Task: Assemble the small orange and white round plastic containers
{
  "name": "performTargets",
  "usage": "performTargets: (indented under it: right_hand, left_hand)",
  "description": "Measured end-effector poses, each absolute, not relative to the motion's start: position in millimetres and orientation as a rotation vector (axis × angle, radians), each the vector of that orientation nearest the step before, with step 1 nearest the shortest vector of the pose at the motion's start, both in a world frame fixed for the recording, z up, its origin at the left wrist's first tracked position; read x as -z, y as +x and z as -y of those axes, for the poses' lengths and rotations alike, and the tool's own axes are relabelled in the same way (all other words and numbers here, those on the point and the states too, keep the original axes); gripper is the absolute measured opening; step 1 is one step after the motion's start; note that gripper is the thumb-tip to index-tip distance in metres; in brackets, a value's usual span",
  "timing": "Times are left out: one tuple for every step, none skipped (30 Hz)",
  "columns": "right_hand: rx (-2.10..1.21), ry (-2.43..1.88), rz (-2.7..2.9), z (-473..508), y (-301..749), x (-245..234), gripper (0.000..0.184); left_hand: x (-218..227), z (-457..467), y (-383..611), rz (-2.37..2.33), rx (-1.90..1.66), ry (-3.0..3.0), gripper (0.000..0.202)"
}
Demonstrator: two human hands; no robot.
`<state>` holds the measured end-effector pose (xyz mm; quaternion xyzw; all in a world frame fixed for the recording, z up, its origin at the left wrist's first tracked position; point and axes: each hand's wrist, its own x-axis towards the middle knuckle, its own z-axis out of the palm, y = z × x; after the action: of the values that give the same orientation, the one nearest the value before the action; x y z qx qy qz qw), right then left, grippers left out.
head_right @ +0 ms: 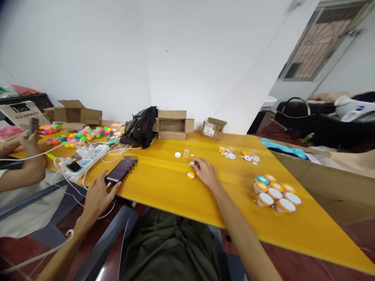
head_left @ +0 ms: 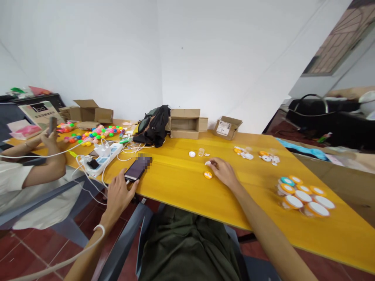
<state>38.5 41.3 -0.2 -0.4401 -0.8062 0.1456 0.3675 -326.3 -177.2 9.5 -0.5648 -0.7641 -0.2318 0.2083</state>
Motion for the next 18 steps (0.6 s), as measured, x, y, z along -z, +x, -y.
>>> performTargets:
  right_hand:
    - [-0.366,-1.129,2.074,-41.5,38.6,0.6,0.01]
    - [-0.359,-1.129,2.076,-41.8,38.7,1.0,0.01]
    - [-0.354,-1.133,2.077,-41.9,38.8,1.2,0.01]
    - [-0.352,-1.138,2.077,-42.0,38.8,1.3,0.01]
    - [-0.353,-1.145,2.077,-41.9,38.8,1.2,0.01]
    - [-0.357,-1.152,2.077,-41.9,38.7,1.0,0.01]
    - [-0.361,-1.157,2.078,-41.7,38.7,0.6,0.009]
    - [-0.365,-1.158,2.079,-41.6,38.6,0.2,0.009]
    - [-0.367,-1.157,2.079,-41.4,38.4,-0.2,0.009]
    - [-0.368,-1.156,2.079,-41.2,38.3,-0.5,0.009]
    - [-0.369,-1.156,2.077,-41.0,38.1,-0.7,0.009]
    - [-0.371,-1.161,2.075,-40.9,37.9,-0.8,0.009]
    - [-0.374,-1.168,2.072,-40.8,37.7,-0.8,0.009]
    - [-0.377,-1.176,2.069,-40.7,37.5,-0.6,0.009]
    - [-0.38,-1.18,2.066,-40.7,37.3,-0.4,0.009]
    - [-0.381,-1.181,2.065,-40.7,37.2,-0.1,0.009]
    - [-0.381,-1.181,2.065,-40.7,37.2,0.2,0.009]
    - [-0.378,-1.18,2.066,-40.8,37.3,0.4,0.009]
  left_hand:
    - [-9.9,175.3,-328.2,2.133,0.643,-1.565,0.061]
    - [-10.2,173.5,-329.7,2.141,0.641,-1.559,0.063]
    - [-10.6,171.9,-331.0,2.15,0.638,-1.556,0.064]
    - [-11.0,170.6,-331.9,2.159,0.634,-1.551,0.065]
    - [-11.4,169.6,-332.5,2.165,0.628,-1.55,0.065]
    - [-11.9,168.9,-333.0,2.169,0.624,-1.55,0.066]
    - [-12.4,168.6,-333.3,2.172,0.621,-1.551,0.066]
    - [-12.9,168.5,-333.6,2.174,0.62,-1.552,0.067]
    - [-13.3,168.7,-333.8,2.176,0.621,-1.555,0.067]
    - [-13.8,169.1,-334.1,2.178,0.622,-1.56,0.067]
    - [-14.2,169.7,-334.4,2.179,0.623,-1.566,0.067]
    - [-14.5,170.4,-334.6,2.178,0.623,-1.573,0.067]
    - [-14.6,171.1,-334.8,2.176,0.623,-1.58,0.066]
    - [-14.7,171.8,-335.0,2.173,0.625,-1.588,0.066]
    - [-14.6,172.4,-335.1,2.169,0.628,-1.595,0.065]
    - [-14.5,172.9,-335.0,2.167,0.632,-1.6,0.064]
    - [-14.4,173.3,-334.9,2.166,0.635,-1.604,0.063]
    - [-14.2,173.6,-334.8,2.169,0.636,-1.606,0.062]
